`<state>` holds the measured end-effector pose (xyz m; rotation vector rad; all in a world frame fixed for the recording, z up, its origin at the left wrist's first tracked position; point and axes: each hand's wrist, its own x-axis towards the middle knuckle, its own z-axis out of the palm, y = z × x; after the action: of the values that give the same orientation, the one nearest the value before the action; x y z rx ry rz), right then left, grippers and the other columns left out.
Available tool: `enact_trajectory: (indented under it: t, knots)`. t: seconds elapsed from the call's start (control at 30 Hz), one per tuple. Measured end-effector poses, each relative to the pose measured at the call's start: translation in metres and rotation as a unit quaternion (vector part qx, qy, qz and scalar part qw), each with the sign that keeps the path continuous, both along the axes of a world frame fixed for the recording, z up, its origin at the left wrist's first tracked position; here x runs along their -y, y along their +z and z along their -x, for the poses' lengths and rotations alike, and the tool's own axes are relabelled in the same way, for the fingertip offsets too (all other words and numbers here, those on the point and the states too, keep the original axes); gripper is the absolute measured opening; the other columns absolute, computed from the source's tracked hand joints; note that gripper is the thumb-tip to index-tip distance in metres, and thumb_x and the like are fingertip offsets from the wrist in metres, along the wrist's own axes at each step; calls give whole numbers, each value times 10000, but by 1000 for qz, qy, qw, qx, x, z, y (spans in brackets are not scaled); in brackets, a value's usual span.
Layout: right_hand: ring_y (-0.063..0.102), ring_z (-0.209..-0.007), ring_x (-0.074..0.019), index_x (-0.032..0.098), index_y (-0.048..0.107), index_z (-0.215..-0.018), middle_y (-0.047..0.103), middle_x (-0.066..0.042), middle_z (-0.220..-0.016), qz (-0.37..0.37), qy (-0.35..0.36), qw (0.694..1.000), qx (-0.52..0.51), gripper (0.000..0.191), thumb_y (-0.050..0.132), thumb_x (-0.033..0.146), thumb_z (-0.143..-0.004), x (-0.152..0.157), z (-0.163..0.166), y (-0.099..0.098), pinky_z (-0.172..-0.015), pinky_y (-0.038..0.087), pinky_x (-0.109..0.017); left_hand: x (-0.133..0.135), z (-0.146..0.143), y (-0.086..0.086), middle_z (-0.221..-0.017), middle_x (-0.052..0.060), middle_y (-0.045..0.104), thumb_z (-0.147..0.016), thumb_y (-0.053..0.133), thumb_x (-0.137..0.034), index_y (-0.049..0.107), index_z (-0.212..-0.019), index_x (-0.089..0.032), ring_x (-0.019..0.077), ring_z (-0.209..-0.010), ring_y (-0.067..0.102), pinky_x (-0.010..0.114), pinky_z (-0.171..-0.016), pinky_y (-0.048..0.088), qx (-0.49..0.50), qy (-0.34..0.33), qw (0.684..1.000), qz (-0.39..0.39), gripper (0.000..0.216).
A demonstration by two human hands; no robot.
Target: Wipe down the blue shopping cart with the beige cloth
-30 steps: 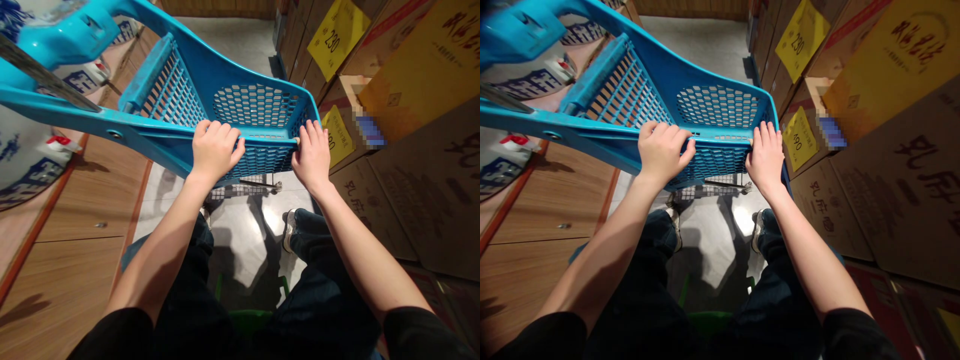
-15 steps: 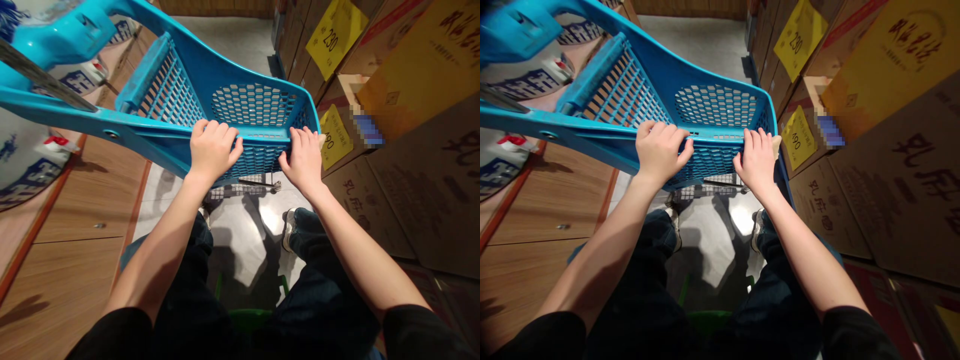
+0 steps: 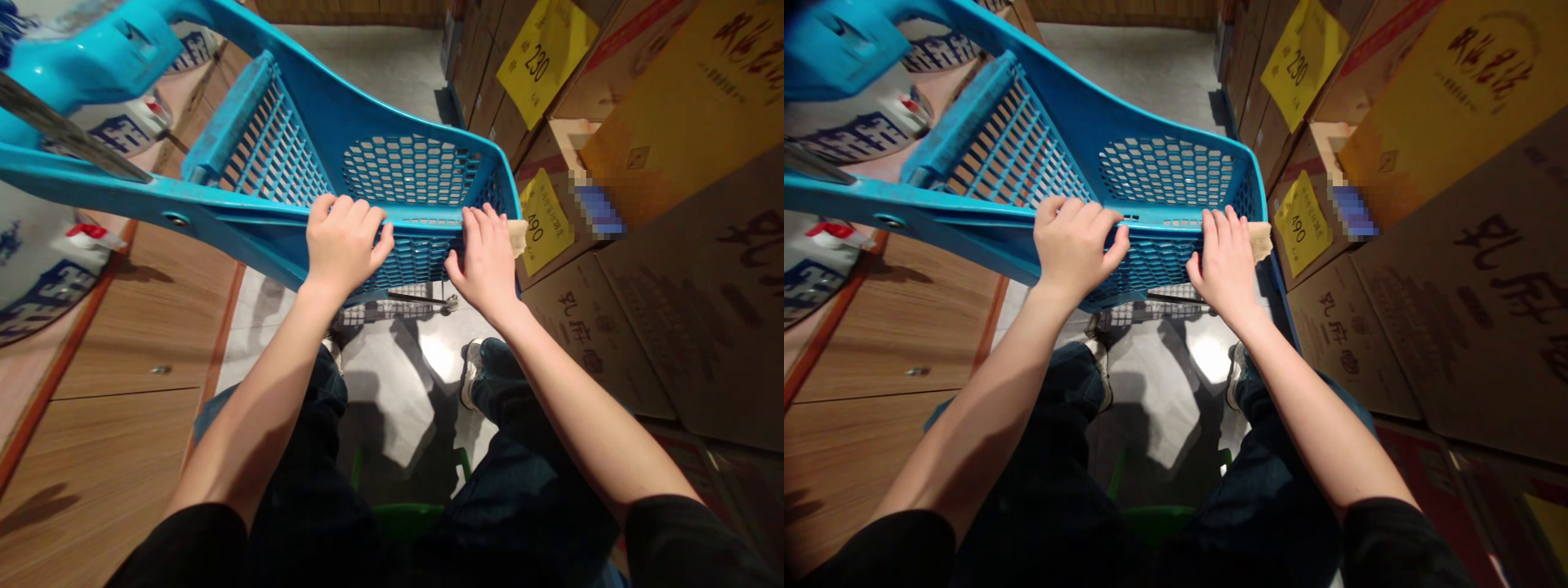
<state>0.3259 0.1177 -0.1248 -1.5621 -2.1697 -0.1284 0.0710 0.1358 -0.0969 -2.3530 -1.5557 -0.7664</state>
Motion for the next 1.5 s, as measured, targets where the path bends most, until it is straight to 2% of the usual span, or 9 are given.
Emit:
enact_trajectory:
  t: [0.2,0.37,0.6,0.73,0.87,0.97,1.13,1.37,1.5]
  knots:
    - [346,-1653,-395,89,384,-1673,473,-226,-1707,12,41,999,0,729,463,280,-973,2,5,4,-1361,245,-702,-2,1,-5,-1001,85,739,-963,578,-311,739,-1118,-262,374,-1133,665,646,-1134,420,45,-33,998,-14,228]
    - [380,-1634,-395,83,393,-1666,500,-233,-1686,14,29,999,-8,728,471,280,-970,-2,5,5,-1359,231,-717,-2,3,-6,-1013,88,742,-966,574,-311,731,-1125,-261,378,-1141,666,652,-1134,418,26,-24,999,-18,229]
    - [332,-1663,-394,38,383,-1659,434,-242,-1734,8,30,999,9,754,491,291,-958,11,11,5,-1370,252,-661,-2,2,-5,-1029,103,744,-979,554,-322,715,-1101,-252,377,-1135,675,643,-1117,437,9,-9,1000,-7,214]
    - [428,-1612,-377,74,440,-1644,538,-221,-1662,20,36,999,7,685,456,275,-990,-2,7,11,-1359,271,-679,-2,1,-4,-1010,96,750,-988,545,-320,709,-1091,-271,360,-1111,679,618,-1099,461,11,-16,1000,-22,200]
    - [497,-1548,-390,40,499,-1588,613,-244,-1570,25,16,1000,-4,637,453,282,-1000,-8,10,13,-1359,274,-682,-2,2,-4,-1015,97,748,-989,540,-316,712,-1096,-263,364,-1116,685,629,-1098,460,5,-15,1000,-22,210]
    - [435,-1593,-406,45,464,-1608,569,-250,-1613,12,12,1000,-8,672,474,292,-984,0,17,9,-1359,260,-698,-2,3,-5,-1020,97,746,-975,551,-319,716,-1112,-257,375,-1131,683,648,-1114,444,8,-14,1000,-15,223]
    - [326,-1666,-390,68,382,-1667,453,-229,-1722,11,49,999,10,731,470,292,-977,12,19,8,-1367,261,-669,-3,3,-8,-1006,96,751,-964,563,-327,724,-1132,-279,379,-1136,673,642,-1115,441,15,-19,999,-36,238]
    - [357,-1646,-396,70,390,-1667,475,-237,-1701,16,37,999,9,722,461,279,-980,-5,10,8,-1369,234,-698,-1,2,-1,-1060,101,759,-977,550,-339,711,-1133,-279,374,-1157,667,633,-1127,436,3,-15,1000,9,231]
    - [319,-1658,-415,58,368,-1668,452,-254,-1708,8,16,1000,2,753,482,292,-961,4,23,4,-1364,220,-717,-1,2,-3,-1017,82,760,-979,549,-324,717,-1148,-290,359,-1117,678,611,-1098,459,2,-20,999,-27,241]
